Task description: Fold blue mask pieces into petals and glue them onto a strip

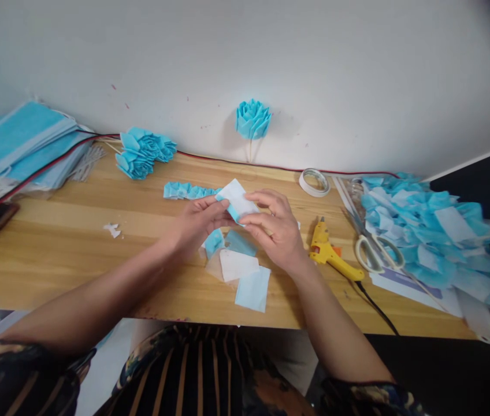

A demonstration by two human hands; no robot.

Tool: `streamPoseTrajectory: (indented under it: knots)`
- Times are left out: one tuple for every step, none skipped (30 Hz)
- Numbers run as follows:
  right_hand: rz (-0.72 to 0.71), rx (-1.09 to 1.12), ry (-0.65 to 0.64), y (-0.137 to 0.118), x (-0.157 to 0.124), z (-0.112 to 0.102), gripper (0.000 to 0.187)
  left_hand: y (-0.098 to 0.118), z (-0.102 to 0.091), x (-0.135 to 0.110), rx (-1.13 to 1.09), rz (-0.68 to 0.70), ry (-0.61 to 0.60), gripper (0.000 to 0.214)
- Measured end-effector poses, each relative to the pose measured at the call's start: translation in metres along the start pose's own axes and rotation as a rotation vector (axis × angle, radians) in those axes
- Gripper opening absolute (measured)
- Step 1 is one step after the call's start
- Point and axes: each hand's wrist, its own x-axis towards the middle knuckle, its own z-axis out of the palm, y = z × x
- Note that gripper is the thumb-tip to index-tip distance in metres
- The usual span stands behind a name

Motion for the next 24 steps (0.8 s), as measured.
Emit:
streamPoseTrajectory:
  knots:
    - [0.007,0.008,-0.002,-0.0003,-0.0001,0.0003,0.016,-0.0001,0.0001,0.0000,0.000,-0.005,0.005,0.024]
    - [0.009,0.013,-0.002,-0.0006,-0.0002,0.0005,0.016,0.0000,0.0003,-0.0001,-0.002,-0.010,0.006,0.024]
    - [0.010,0.014,-0.001,-0.0008,-0.0001,0.0006,0.015,0.0002,0.0006,-0.0002,-0.003,-0.012,0.006,0.023]
    - [0.011,0.012,0.001,-0.0009,0.0000,0.0007,0.015,0.0006,0.0011,-0.0004,-0.004,-0.010,0.006,0.022]
    - [0.013,0.007,0.005,-0.0009,0.0000,0.0006,0.015,0.0010,0.0016,-0.0006,-0.004,-0.008,0.007,0.021]
    - [0.014,0.003,0.009,-0.0008,0.0001,0.0006,0.014,0.0014,0.0022,-0.0006,-0.001,-0.006,0.006,0.022]
    - [0.014,0.001,0.013,-0.0008,0.0000,0.0007,0.014,0.0017,0.0027,-0.0006,0.004,-0.002,0.009,0.023]
    - [0.011,0.006,0.017,-0.0008,-0.0001,0.0008,0.014,0.0019,0.0033,-0.0005,0.011,0.001,0.015,0.024]
    - [0.010,0.016,0.020,-0.0009,-0.0004,0.0010,0.015,0.0020,0.0038,-0.0003,0.023,0.000,0.022,0.025]
    - [0.013,0.033,0.024,-0.0013,-0.0007,0.0014,0.015,0.0019,0.0041,-0.0001,0.038,0.001,0.030,0.026]
    - [0.023,0.053,0.027,-0.0019,-0.0010,0.0018,0.015,0.0016,0.0043,0.0002,0.057,0.006,0.038,0.027]
    - [0.042,0.075,0.032,-0.0028,-0.0014,0.0022,0.015,0.0012,0.0043,0.0003,0.079,0.015,0.047,0.028]
    - [0.068,0.096,0.039,-0.0039,-0.0016,0.0027,0.014,0.0005,0.0041,0.0004,0.102,0.023,0.054,0.028]
    - [0.099,0.115,0.045,-0.0052,-0.0018,0.0031,0.013,-0.0003,0.0038,0.0004,0.124,0.032,0.058,0.029]
    - [0.131,0.128,0.055,-0.0065,-0.0020,0.0036,0.012,-0.0010,0.0035,0.0003,0.143,0.043,0.061,0.029]
    - [0.159,0.137,0.070,-0.0077,-0.0020,0.0040,0.010,-0.0018,0.0033,0.0001,0.160,0.053,0.062,0.029]
    - [0.185,0.143,0.088,-0.0087,-0.0020,0.0044,0.009,-0.0024,0.0031,-0.0003,0.173,0.057,0.060,0.029]
    - [0.206,0.150,0.105,-0.0095,-0.0020,0.0049,0.008,-0.0027,0.0031,-0.0007,0.185,0.058,0.058,0.029]
    - [0.227,0.159,0.118,-0.0100,-0.0019,0.0054,0.007,-0.0029,0.0032,-0.0012,0.198,0.056,0.057,0.028]
    - [0.248,0.178,0.125,-0.0102,-0.0019,0.0060,0.006,-0.0028,0.0033,-0.0017,0.213,0.053,0.059,0.028]
    - [0.271,0.205,0.125,-0.0102,-0.0018,0.0067,0.005,-0.0026,0.0035,-0.0022,0.230,0.048,0.063,0.028]
    - [0.294,0.240,0.121,-0.0100,-0.0018,0.0074,0.005,-0.0024,0.0037,-0.0026,0.246,0.045,0.066,0.028]
    - [0.318,0.275,0.118,-0.0098,-0.0018,0.0082,0.004,-0.0022,0.0039,-0.0028,0.259,0.045,0.067,0.028]
    - [0.340,0.306,0.118,-0.0096,-0.0017,0.0090,0.003,-0.0020,0.0039,-0.0029,0.269,0.045,0.065,0.028]
